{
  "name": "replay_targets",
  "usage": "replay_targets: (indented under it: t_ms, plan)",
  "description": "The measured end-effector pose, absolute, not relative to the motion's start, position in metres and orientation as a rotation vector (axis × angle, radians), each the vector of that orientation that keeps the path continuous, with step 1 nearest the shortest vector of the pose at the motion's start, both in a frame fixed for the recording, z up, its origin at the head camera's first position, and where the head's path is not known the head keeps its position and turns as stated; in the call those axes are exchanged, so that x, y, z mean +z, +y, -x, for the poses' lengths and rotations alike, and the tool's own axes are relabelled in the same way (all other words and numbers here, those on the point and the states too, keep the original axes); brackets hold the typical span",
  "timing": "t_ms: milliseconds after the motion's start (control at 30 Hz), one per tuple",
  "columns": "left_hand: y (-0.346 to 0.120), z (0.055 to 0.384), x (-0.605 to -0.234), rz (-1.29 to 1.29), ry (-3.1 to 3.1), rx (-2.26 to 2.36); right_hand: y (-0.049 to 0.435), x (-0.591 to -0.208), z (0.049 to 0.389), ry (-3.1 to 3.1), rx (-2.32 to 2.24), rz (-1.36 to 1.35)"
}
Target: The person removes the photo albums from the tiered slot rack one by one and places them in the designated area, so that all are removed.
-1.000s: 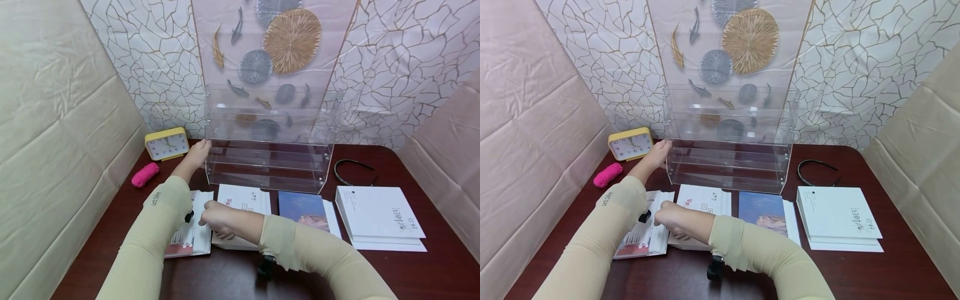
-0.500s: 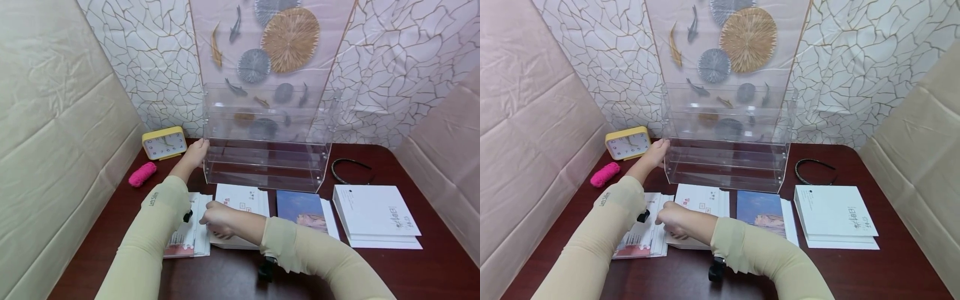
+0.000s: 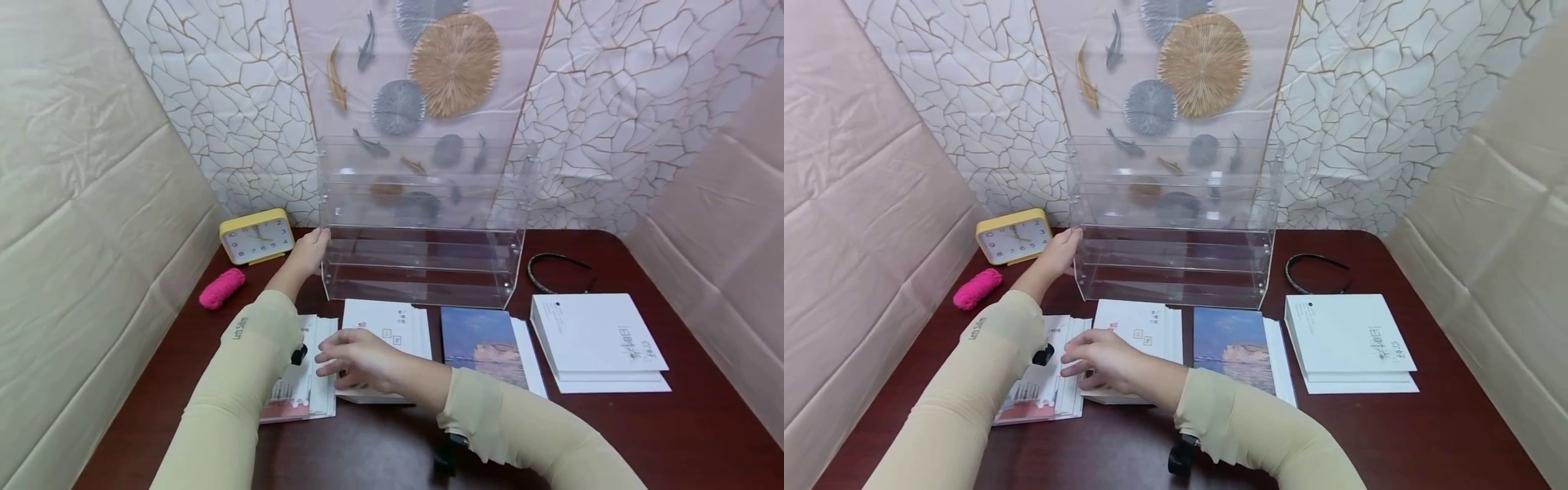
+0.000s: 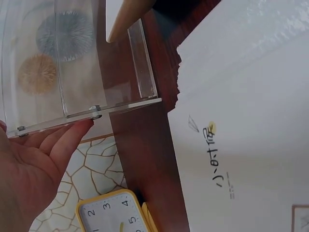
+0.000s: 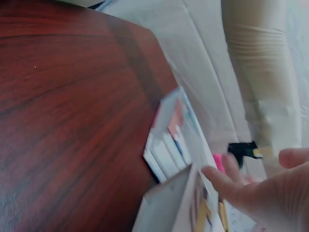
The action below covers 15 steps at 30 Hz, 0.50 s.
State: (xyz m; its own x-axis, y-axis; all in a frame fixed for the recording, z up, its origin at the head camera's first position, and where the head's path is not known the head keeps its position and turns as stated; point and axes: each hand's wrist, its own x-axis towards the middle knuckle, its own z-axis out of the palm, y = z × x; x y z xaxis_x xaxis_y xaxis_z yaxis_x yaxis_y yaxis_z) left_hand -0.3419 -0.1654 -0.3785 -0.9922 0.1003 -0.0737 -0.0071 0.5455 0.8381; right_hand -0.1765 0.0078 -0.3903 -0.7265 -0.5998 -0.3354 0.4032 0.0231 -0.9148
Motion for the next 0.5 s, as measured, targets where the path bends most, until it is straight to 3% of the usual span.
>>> replay_targets:
  t_ms: [500]
  plan:
    - [-0.192,0.333,-0.386,0.063,2.628,1.633,0.086,-0.385,0.204,1.7,-1.988,0.098]
